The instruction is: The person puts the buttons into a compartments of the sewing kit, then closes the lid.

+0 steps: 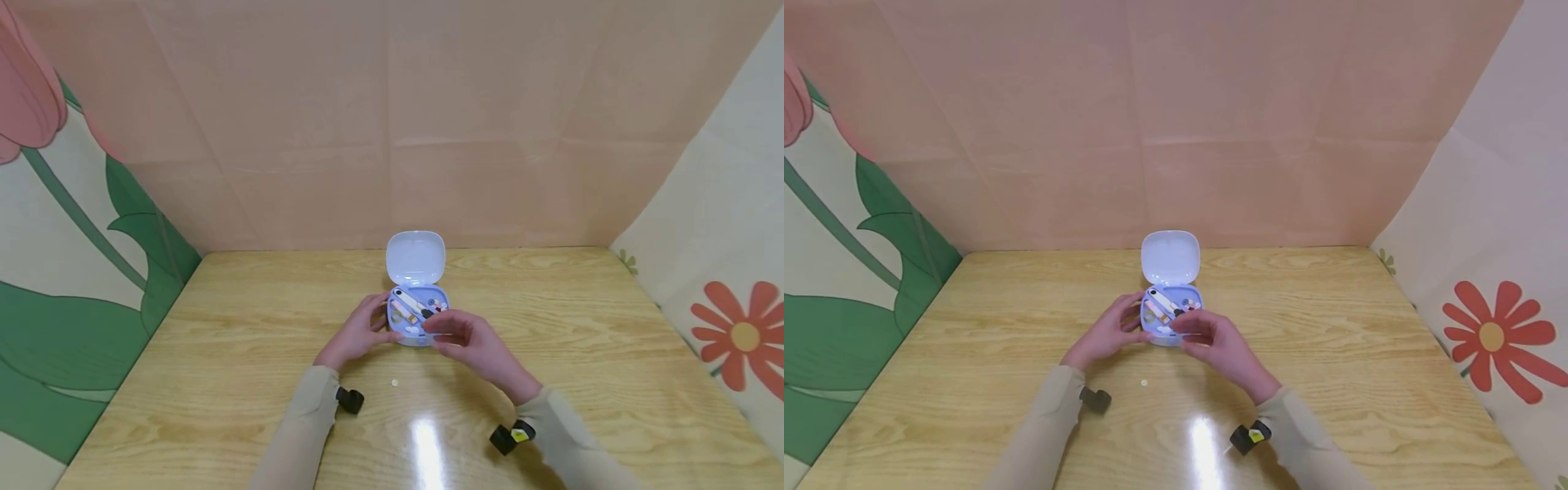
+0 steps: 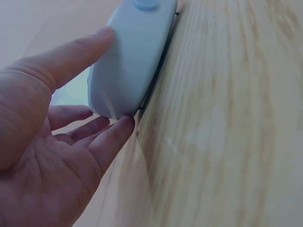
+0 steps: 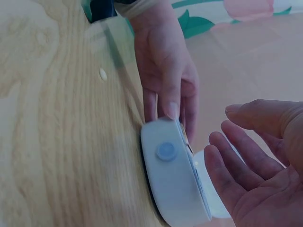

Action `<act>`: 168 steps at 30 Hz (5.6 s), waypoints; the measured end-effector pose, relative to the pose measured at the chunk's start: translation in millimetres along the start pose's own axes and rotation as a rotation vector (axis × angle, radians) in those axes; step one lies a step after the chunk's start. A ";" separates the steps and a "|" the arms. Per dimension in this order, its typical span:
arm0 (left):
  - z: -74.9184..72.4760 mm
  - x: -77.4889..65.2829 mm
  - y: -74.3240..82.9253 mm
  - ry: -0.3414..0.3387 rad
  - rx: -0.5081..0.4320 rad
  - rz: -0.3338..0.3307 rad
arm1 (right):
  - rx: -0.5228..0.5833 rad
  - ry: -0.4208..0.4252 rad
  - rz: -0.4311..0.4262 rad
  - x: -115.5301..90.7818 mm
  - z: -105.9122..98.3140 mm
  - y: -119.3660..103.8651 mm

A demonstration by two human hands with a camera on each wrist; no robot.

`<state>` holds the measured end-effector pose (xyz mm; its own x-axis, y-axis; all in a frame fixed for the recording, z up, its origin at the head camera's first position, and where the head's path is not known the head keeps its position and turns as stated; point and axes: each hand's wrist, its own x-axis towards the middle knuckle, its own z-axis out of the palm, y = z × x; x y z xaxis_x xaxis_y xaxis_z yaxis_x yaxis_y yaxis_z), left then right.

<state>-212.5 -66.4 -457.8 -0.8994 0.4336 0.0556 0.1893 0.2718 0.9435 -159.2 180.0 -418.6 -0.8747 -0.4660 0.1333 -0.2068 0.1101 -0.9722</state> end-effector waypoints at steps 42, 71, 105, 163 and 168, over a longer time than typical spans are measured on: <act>-0.1 0.0 -2.7 -0.003 -0.026 0.045 | -0.044 -0.213 0.015 2.5 49.1 21.6; -0.8 -1.1 -1.5 -0.007 -0.032 0.034 | -0.075 -0.225 0.087 3.3 55.4 28.9; -0.3 -1.8 -1.6 0.007 0.004 0.012 | -0.285 -0.187 0.043 9.1 67.7 32.1; 0.7 -0.9 -0.9 0.002 0.005 0.003 | -0.165 -0.147 0.062 1.1 44.6 23.0; 1.0 -0.3 -2.1 0.004 -0.020 0.030 | -0.196 -0.109 0.061 2.1 37.9 15.1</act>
<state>-212.3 -66.3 -460.0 -0.8949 0.4381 0.0855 0.2088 0.2415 0.9477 -147.6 147.4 -440.3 -0.8380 -0.5439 0.0431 -0.2450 0.3045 -0.9205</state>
